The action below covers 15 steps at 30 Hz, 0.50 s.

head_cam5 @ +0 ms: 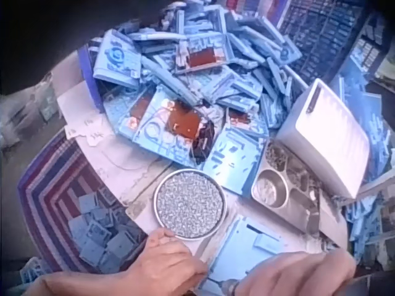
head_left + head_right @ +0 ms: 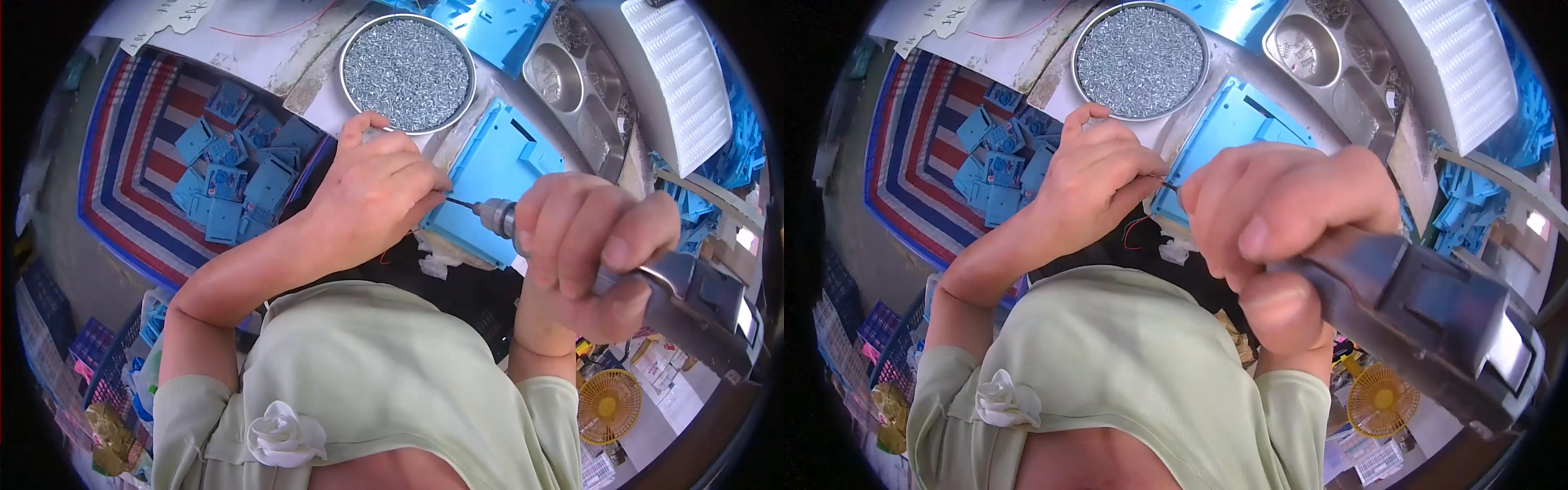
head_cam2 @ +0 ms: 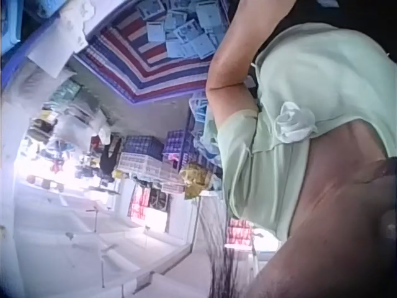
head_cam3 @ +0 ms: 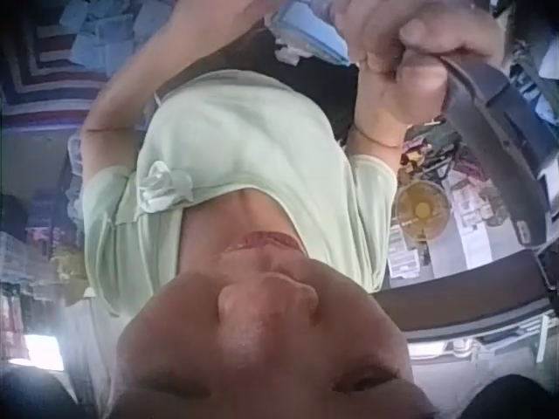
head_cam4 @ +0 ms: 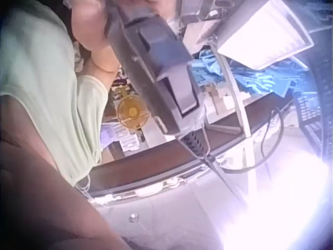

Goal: Assembling the internal components and casing of a blue electronic device using a soldering iron and an electric screwdriver.

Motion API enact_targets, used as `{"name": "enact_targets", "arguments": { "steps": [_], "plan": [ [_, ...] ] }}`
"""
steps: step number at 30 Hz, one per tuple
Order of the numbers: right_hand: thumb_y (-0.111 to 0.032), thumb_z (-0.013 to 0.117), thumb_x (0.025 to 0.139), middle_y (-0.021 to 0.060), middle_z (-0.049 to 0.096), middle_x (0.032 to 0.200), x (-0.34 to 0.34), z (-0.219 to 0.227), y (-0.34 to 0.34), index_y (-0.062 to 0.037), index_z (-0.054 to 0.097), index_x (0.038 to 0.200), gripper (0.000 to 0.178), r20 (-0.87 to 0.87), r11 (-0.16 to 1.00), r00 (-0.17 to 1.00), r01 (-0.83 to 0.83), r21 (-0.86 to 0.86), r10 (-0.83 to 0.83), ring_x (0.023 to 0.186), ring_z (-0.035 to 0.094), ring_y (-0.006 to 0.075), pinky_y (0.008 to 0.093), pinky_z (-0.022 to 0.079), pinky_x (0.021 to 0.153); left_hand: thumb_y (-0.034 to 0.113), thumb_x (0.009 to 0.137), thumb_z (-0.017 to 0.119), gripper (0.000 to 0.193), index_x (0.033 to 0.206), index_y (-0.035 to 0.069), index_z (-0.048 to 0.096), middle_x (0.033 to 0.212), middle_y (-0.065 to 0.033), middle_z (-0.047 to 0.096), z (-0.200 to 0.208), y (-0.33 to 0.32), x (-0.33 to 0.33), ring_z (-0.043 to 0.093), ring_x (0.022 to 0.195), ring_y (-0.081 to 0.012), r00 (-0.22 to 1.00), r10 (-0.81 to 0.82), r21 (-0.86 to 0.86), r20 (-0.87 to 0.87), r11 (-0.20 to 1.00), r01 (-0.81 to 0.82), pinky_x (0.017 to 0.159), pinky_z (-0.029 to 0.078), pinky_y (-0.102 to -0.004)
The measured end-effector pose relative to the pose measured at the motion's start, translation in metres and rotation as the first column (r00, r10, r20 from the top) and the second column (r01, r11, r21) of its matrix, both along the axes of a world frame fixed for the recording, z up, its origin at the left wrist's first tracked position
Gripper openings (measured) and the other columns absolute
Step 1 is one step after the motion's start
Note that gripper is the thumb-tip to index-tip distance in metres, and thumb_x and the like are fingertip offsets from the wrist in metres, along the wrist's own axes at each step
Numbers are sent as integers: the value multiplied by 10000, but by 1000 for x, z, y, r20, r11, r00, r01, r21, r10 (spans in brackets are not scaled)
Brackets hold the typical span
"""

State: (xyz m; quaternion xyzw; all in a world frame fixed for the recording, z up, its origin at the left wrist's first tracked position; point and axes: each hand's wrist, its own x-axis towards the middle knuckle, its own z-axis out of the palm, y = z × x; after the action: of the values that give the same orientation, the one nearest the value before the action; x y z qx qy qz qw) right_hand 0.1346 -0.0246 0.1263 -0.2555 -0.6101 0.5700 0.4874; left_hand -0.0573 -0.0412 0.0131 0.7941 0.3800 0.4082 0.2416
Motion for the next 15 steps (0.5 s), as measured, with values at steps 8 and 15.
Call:
{"name": "enact_targets", "arguments": {
  "steps": [8,15],
  "plan": [
    [-336,614,1030,-22,542,651,1,-3,-7,-122,515,1020,235,-29,1000,1000,-12,23,13,519,524,131,324,445,582,49,737,823,205,890,120,706,743,4,602,9,-4,1,627,787,-190,999,-25,-22,-25,999,24,1030,400,-491],
    [-339,671,1002,-14,529,628,-5,-10,-26,-110,501,993,285,-35,995,998,44,-84,-47,505,515,138,329,429,542,118,709,835,347,1024,109,688,869,-8,632,15,-10,-5,623,926,-214,978,-115,8,-175,993,118,1094,321,-551]
  ]
}}
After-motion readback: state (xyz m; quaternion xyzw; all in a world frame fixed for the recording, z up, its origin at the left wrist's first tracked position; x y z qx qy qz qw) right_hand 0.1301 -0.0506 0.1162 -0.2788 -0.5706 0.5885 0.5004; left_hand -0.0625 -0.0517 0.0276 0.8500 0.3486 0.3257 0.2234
